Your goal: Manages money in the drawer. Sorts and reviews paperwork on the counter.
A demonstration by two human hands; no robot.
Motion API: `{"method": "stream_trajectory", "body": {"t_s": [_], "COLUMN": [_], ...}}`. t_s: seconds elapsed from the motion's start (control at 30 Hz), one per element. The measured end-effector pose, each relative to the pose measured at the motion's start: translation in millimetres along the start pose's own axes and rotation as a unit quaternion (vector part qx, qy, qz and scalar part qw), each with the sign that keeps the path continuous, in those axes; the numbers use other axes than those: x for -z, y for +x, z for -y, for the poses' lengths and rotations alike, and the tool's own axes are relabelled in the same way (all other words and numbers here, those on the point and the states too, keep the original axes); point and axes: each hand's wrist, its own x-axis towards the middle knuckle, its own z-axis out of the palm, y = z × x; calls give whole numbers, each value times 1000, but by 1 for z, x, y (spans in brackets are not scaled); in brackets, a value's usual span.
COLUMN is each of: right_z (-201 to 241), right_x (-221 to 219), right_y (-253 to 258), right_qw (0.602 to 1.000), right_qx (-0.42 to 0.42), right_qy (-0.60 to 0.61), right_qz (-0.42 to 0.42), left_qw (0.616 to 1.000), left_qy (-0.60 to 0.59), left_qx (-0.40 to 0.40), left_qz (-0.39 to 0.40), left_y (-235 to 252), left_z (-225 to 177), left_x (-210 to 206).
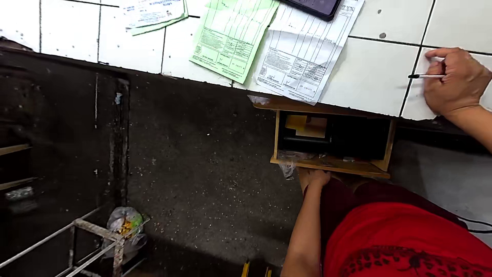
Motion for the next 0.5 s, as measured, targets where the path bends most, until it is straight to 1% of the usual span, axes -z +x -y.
{"method": "stream_trajectory", "body": {"t_s": [0.03, 0.07, 0.1, 0.13, 0.17, 0.2, 0.23, 0.27, 0.33, 0.4, 0.43, 0.5], "right_z": [0, 0, -1, -2, -3, -3, -3, -2, -2, -1, -2, -4], "right_x": [0, 0, -1, -2, -2, -1, -1, 0, 0, 0, 0, -1], "right_y": [-1, 1, 2, 2, 1, 1, 2, 3, 3, 3, 3, 5], "right_qw": [1000, 1000, 1000, 1000, 1000, 1000, 1000, 1000, 1000, 1000, 1000, 1000], "right_qx": [-2, -3, -1, 0, 2, 3, 4, 4, 2, 3, 4, 13], "right_qy": [0, 0, -1, -2, 0, 1, 2, 2, 6, 7, 6, 3], "right_qz": [2, -1, -6, -9, -11, -13, -13, -13, -11, -10, -12, -21], "left_qw": [999, 999, 999, 992, 969, 928, 878, 837, 772, 714, 695, 692], "left_qy": [26, 23, -20, -112, -238, -368, -476, -545, -628, -691, -710, -716], "left_qx": [-13, -27, -40, -51, -61, -59, -38, -7, 40, 53, 51, 33], "left_qz": [20, 31, 25, 13, -4, -20, -36, -52, -89, -96, -96, -87], "left_y": [-4, -8, -14, -20, -21, -18, -11, -3, 13, 17, 17, 13], "left_z": [0, 0, -1, -2, -4, -8, -13, -16, -23, -29, -31, -28], "left_x": [4, 9, 15, 21, 23, 25, 27, 28, 31, 36, 40, 43]}}
